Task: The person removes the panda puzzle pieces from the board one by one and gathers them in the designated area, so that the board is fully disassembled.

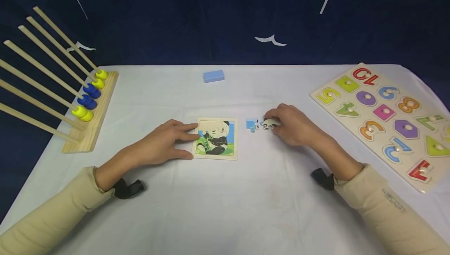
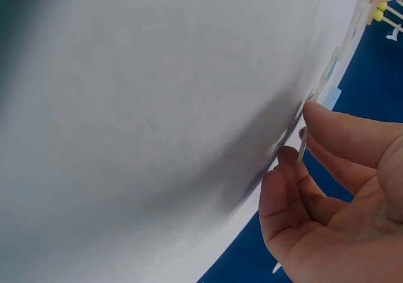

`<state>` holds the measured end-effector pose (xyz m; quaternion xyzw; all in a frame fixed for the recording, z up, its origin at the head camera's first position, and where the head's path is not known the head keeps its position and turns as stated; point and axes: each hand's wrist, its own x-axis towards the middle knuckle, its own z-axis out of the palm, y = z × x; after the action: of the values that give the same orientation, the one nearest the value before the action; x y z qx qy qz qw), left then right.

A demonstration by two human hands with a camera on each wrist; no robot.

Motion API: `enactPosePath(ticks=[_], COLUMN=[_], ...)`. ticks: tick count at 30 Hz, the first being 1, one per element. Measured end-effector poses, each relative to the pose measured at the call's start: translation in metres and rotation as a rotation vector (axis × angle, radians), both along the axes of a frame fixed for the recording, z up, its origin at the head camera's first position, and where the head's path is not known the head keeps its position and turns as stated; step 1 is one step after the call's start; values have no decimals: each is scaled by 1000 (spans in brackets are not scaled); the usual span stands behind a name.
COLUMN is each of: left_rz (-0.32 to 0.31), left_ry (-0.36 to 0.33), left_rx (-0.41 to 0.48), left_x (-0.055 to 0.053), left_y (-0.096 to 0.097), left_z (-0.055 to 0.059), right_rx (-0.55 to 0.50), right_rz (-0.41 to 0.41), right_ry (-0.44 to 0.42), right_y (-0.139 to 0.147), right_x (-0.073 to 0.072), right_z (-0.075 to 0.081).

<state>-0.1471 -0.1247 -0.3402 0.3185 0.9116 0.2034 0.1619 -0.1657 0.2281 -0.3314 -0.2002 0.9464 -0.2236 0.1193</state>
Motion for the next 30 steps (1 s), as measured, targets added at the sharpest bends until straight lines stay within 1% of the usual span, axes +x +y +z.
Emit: enactPosePath(ticks=[7,14,21,24,26,30], left_rz=[-3,13,10,11,15,21], left_ry=[8,11,9,6,3,2], left_rx=[-1,-7,-4,-4,-5,-10], left_x=[-1,0,-1,-1,-1,-1], left_y=[2,3,3,4,4,5], left_z=[0,0,-1,-1,0,0], right_rx=[27,42,55,38,12,-79], right_rz=[7,-9,-18,-18,-9,10], right_ry=[-16,-28,-40,-37,-18,10], right_y=[-1,-2,-2,-3,-5,-13], right_x=[-3,-3,-2,0,1,3], right_z=[-2,-1,-1,1,3,7])
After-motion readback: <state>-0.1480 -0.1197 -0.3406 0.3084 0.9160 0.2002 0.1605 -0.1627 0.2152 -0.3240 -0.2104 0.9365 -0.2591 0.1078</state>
